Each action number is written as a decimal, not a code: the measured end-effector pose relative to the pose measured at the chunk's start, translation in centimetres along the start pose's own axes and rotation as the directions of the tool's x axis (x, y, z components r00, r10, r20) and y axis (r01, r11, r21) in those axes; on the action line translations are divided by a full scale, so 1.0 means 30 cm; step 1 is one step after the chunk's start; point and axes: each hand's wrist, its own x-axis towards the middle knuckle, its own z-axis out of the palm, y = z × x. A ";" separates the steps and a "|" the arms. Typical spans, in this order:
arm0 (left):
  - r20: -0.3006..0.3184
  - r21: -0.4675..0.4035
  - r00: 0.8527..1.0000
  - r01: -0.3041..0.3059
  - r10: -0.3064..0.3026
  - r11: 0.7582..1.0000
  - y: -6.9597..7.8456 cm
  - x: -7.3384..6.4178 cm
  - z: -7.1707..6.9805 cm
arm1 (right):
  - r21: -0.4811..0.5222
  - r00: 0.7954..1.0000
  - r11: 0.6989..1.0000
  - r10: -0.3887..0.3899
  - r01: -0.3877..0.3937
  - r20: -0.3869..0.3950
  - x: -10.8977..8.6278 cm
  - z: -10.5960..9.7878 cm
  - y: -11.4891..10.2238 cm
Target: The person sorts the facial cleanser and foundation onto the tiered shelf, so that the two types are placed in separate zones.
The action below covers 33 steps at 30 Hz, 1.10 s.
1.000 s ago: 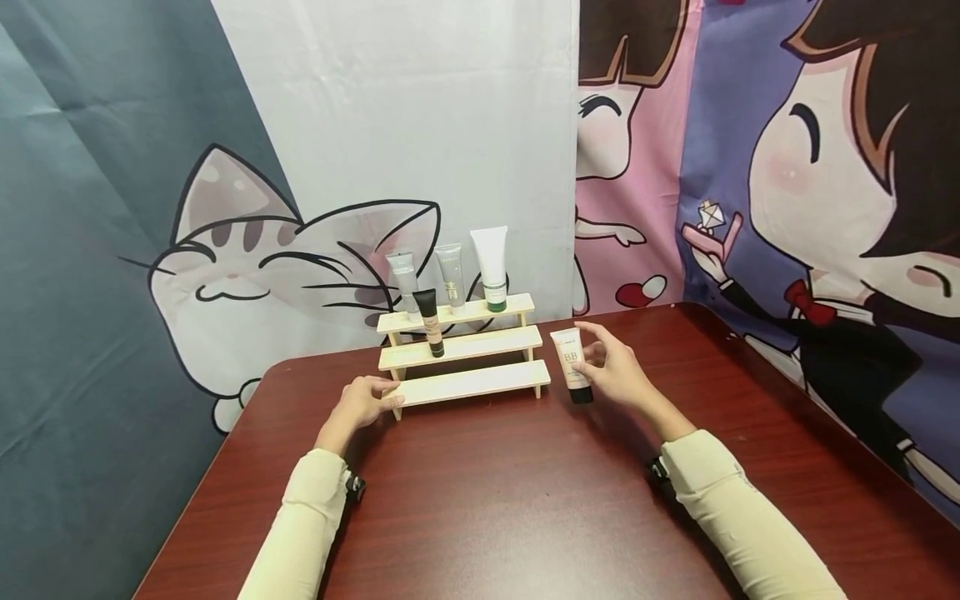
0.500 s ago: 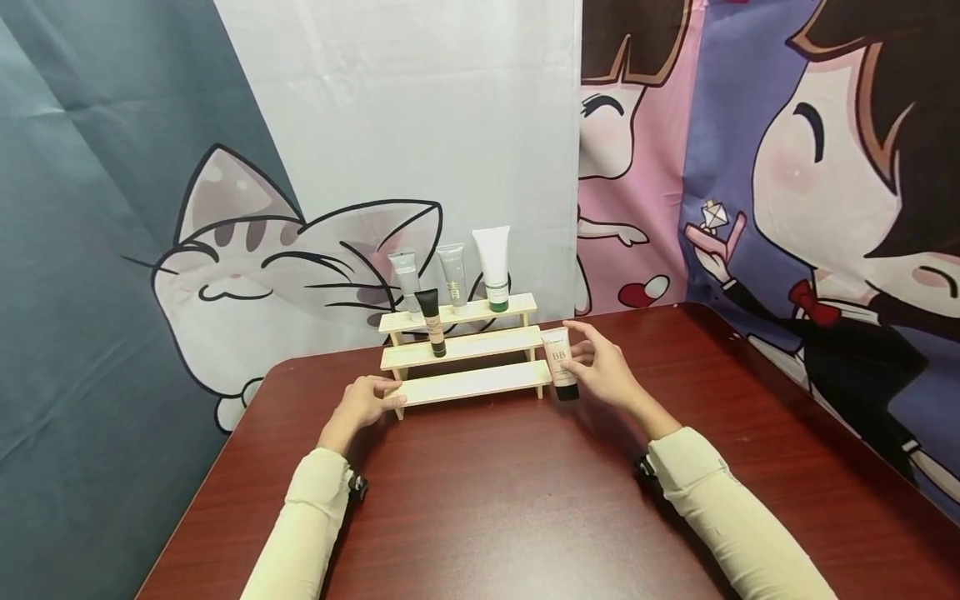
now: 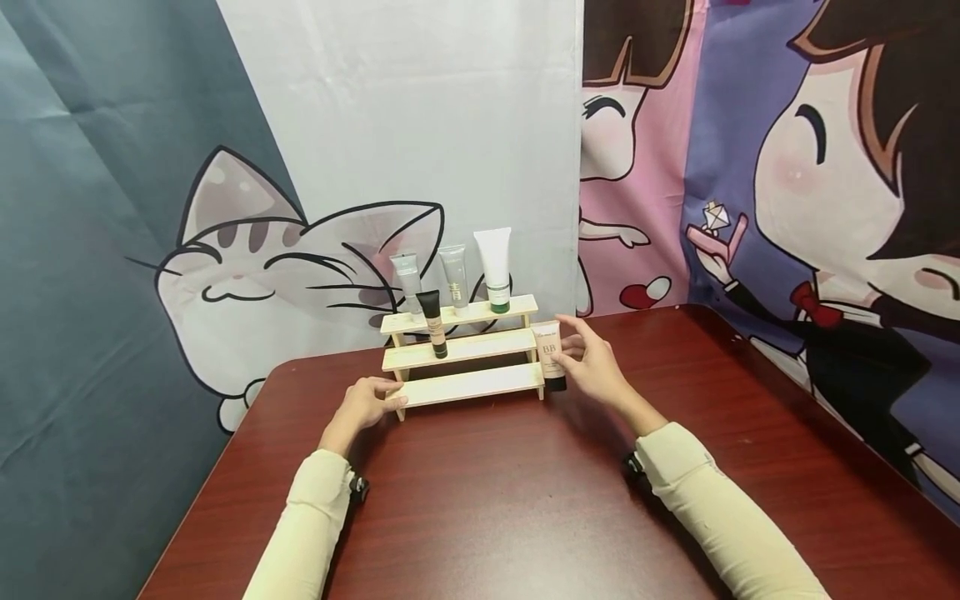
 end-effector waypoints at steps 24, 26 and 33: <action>-0.004 -0.004 1.000 -0.005 0.005 1.000 -0.004 0.000 0.000 | 0.106 1.000 0.994 0.025 -0.023 -0.014 0.110 0.111 -0.111; -0.002 0.000 1.000 -0.006 0.006 1.000 -0.004 0.000 -0.001 | 0.106 1.000 0.994 0.023 -0.022 -0.016 0.120 0.120 -0.118; -0.007 -0.009 1.000 -0.005 0.005 1.000 -0.002 -0.001 0.000 | 0.114 1.000 0.993 0.013 -0.011 -0.023 0.152 0.155 -0.131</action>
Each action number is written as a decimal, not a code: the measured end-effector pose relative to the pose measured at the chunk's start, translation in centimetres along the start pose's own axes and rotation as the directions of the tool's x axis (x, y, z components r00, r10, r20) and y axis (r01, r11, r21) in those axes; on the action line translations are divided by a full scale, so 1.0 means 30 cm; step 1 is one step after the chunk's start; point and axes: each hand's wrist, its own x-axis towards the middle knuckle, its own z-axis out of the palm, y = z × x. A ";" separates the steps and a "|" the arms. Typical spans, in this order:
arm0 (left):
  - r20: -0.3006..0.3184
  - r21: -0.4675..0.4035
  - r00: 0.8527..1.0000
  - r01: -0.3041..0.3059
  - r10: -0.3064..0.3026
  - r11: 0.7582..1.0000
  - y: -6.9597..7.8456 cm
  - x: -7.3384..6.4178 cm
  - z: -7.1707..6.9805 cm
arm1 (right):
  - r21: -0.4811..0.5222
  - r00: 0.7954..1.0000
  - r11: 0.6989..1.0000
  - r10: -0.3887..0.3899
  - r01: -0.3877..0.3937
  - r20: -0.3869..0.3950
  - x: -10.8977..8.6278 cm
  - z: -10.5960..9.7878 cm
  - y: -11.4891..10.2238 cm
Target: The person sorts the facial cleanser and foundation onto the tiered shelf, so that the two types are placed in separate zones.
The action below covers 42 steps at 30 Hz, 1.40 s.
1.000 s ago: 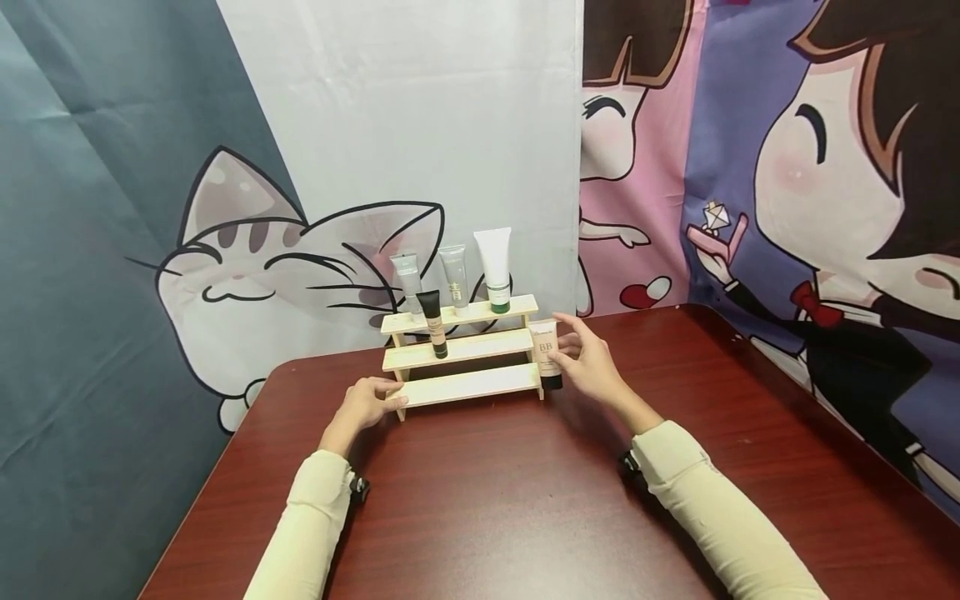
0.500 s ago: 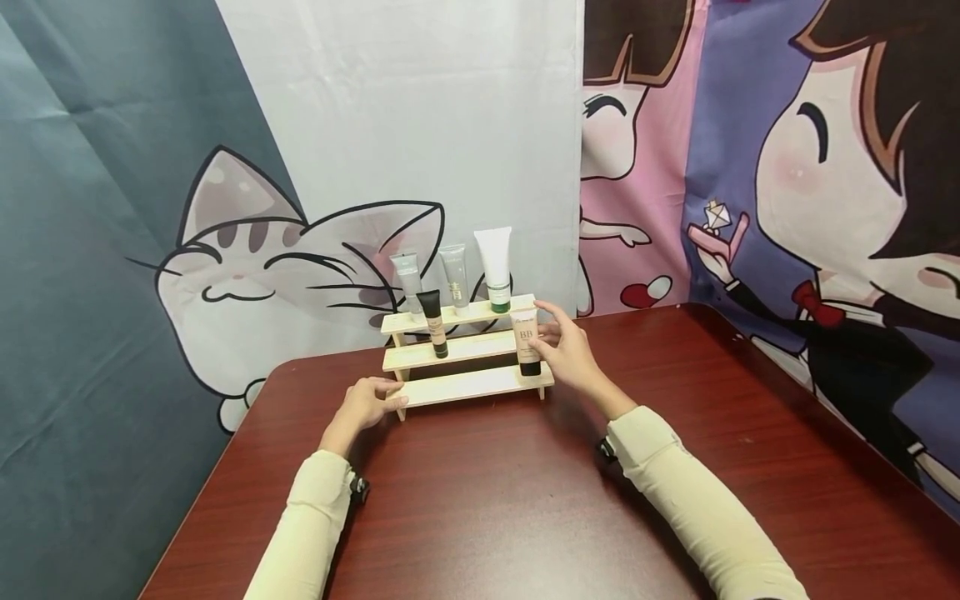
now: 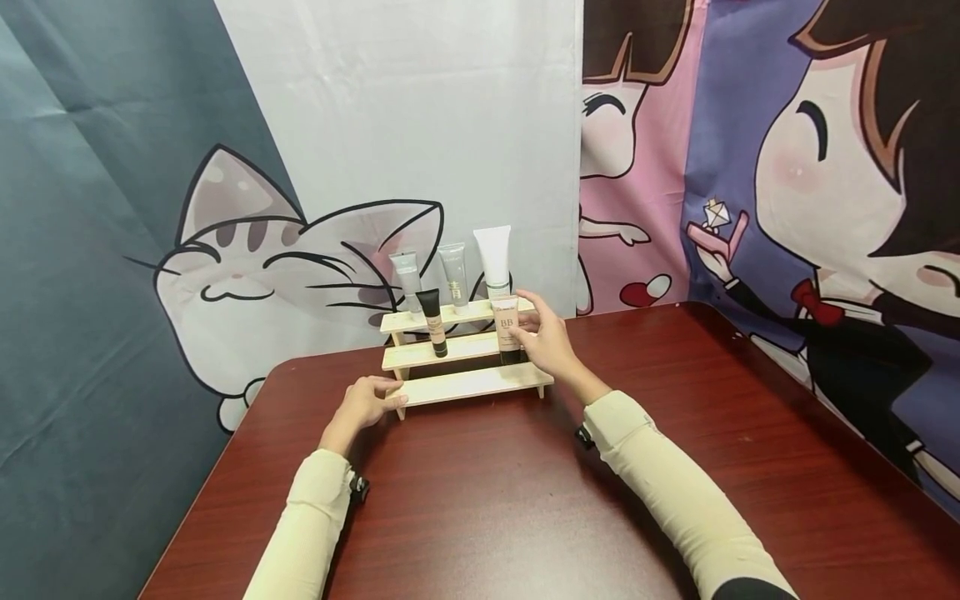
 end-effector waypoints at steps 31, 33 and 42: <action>-0.007 -0.007 1.000 0.007 -0.007 1.000 0.001 0.009 -0.002 | -0.045 0.998 0.999 -0.027 0.024 -0.057 0.118 0.112 0.160; -0.005 -0.005 1.000 0.001 -0.001 1.000 0.001 0.009 -0.004 | -0.028 0.998 0.999 -0.020 0.019 -0.051 0.121 0.115 0.165; -0.004 0.001 1.000 0.000 0.000 1.000 -0.001 0.006 0.000 | 0.001 0.998 0.999 -0.038 0.038 -0.041 0.118 0.126 0.186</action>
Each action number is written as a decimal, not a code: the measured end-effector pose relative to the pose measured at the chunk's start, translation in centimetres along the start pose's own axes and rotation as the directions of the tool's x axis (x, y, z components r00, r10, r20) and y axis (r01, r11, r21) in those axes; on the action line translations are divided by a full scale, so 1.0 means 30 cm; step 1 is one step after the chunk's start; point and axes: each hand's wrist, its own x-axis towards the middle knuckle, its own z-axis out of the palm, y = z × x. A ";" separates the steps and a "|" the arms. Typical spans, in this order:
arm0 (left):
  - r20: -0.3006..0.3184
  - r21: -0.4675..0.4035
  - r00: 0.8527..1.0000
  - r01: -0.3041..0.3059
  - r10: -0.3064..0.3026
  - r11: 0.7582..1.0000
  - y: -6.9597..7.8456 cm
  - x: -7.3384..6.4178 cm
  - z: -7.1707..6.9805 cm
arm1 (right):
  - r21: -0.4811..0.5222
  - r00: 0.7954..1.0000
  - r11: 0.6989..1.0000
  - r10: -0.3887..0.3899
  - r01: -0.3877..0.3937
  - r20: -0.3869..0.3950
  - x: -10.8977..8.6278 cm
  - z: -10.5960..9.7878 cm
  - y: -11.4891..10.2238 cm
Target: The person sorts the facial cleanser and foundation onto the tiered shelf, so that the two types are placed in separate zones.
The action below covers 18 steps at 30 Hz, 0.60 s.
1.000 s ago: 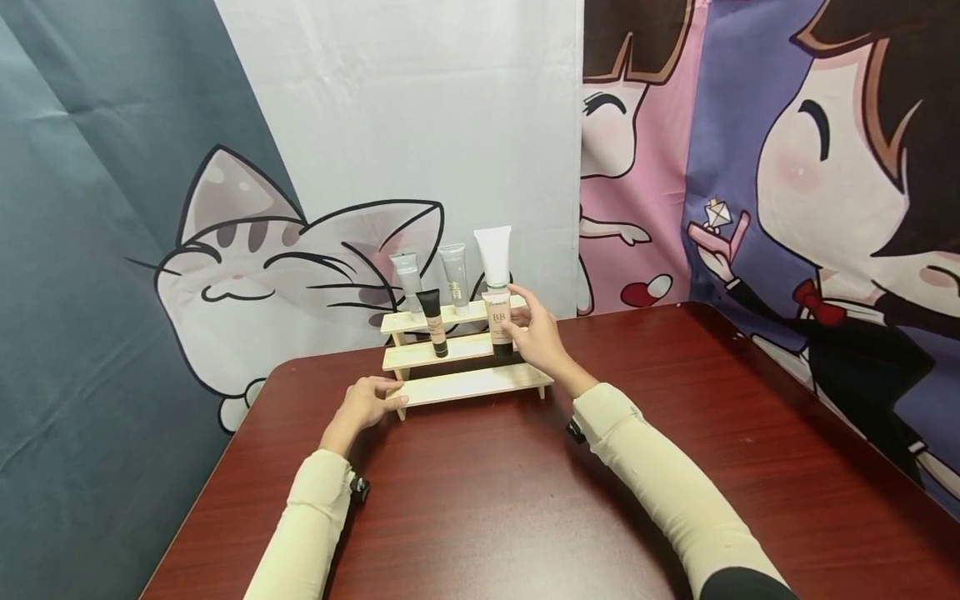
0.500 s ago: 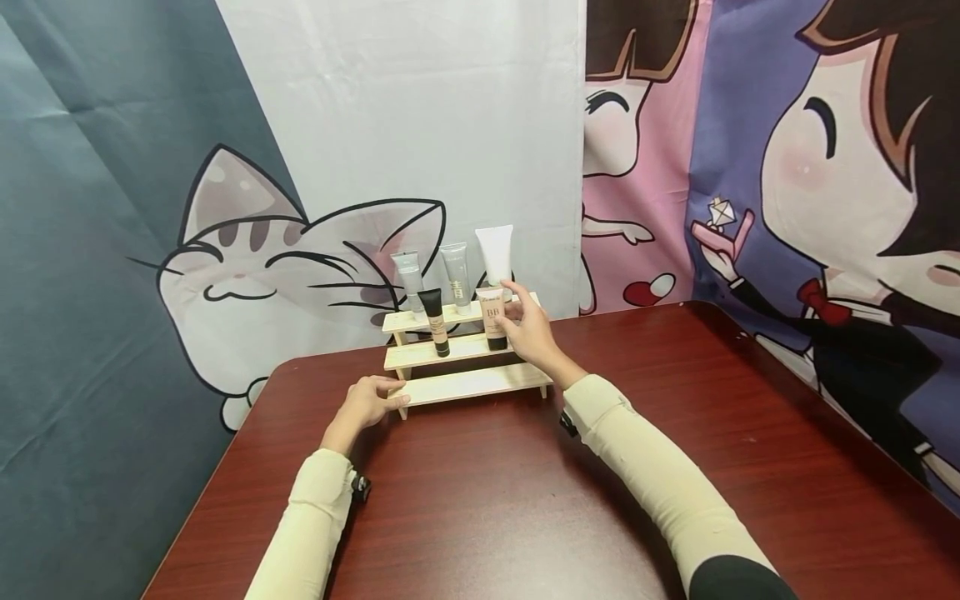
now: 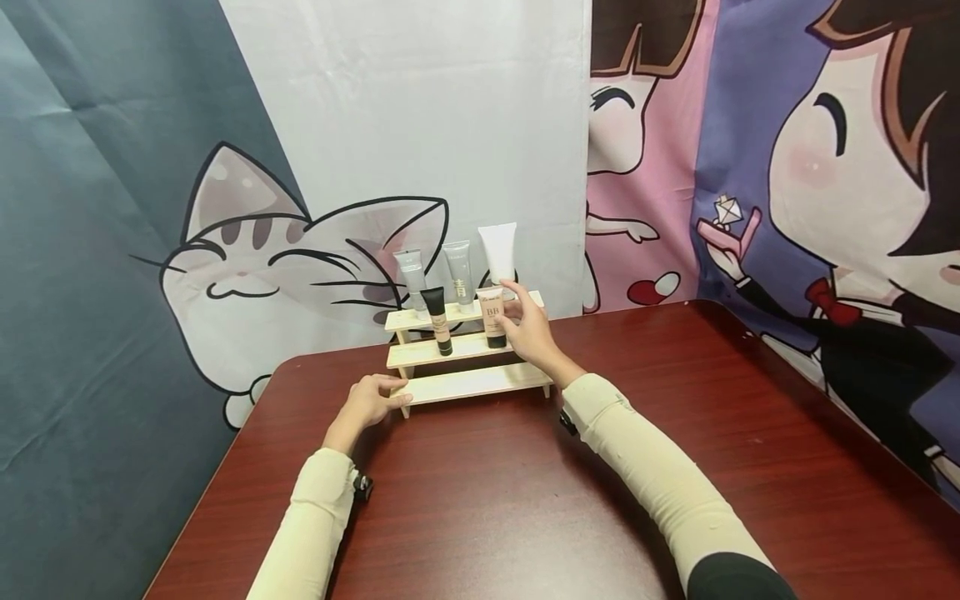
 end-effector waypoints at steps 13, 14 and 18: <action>-0.011 -0.010 0.996 -0.091 0.091 0.996 -0.008 -0.004 0.016 | 0.028 1.000 1.000 -0.001 0.001 0.000 -0.022 -0.006 0.030; -0.017 -0.010 0.995 -0.099 0.099 0.995 -0.007 -0.009 0.018 | 0.020 1.000 1.000 0.000 0.000 -0.001 -0.026 -0.005 0.032; -0.052 0.014 0.994 -0.090 0.091 0.996 0.006 -0.033 0.014 | -0.009 1.000 1.000 0.007 -0.007 0.011 -0.038 -0.002 0.044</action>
